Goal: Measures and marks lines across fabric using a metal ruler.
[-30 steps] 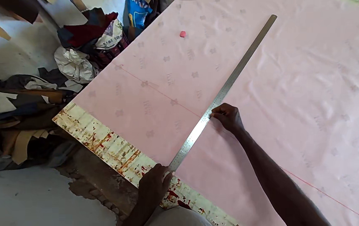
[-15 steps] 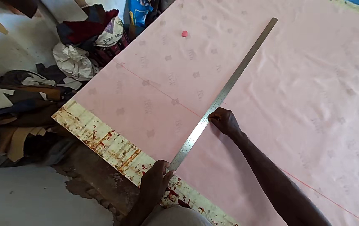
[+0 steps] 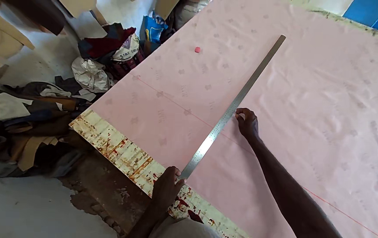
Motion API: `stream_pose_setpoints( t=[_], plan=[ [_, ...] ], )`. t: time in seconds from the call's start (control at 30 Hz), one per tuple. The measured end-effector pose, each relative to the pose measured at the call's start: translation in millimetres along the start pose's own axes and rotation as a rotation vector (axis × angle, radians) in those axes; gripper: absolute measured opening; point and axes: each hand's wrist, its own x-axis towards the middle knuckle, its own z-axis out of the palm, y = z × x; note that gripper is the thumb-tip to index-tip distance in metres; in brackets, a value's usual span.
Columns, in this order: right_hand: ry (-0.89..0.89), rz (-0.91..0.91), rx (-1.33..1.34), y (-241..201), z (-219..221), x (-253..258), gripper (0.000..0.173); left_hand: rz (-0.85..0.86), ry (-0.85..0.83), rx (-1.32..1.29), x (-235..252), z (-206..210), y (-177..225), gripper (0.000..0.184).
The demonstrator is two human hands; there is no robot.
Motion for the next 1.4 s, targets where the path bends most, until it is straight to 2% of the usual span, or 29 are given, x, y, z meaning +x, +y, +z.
stream_pose_setpoints(
  t=[0.13, 0.33, 0.53, 0.7, 0.83, 0.9, 0.97, 1.03, 1.1, 1.3, 1.4],
  plan=[
    [-0.011, -0.09, -0.182, 8, 12, 3, 0.022, 0.042, 0.078, -0.081, -3, 7, 0, 0.032],
    [-0.045, -0.147, -0.243, -9, 19, 5, 0.021, 0.051, 0.047, -0.497, 14, -3, -29, 0.028],
    [-0.121, -0.164, -0.217, -46, 57, 35, 0.022, 0.051, 0.078, -0.668, 40, -55, -75, 0.017],
    [-0.054, -0.119, -0.118, -77, 105, 77, 0.028, -0.002, 0.023, -0.952, 73, -107, -108, 0.017],
    [0.148, -0.022, 0.234, -113, 151, 110, 0.037, 0.021, 0.027, -1.084, 95, -151, -136, 0.017],
    [0.374, 0.109, 0.49, -138, 169, 124, 0.039, 0.047, 0.04, -1.118, 99, -166, -154, 0.019],
    [0.605, 0.184, 0.692, -167, 178, 149, 0.034, 0.07, 0.041, -1.124, 105, -181, -170, 0.021],
    [0.68, 0.209, 0.809, -197, 181, 176, 0.026, 0.069, 0.062, -1.137, 116, -189, -184, 0.022],
    [0.605, 0.247, 0.861, -216, 188, 201, 0.023, 0.05, 0.105, -1.153, 131, -196, -196, 0.021],
    [0.273, 0.381, 0.929, -232, 249, 279, 0.024, 0.004, 0.214, -1.046, 180, -217, -222, 0.017],
    [0.173, 0.391, 0.85, -235, 273, 306, 0.024, -0.037, 0.248, -1.008, 195, -224, -229, 0.017]
  ],
)
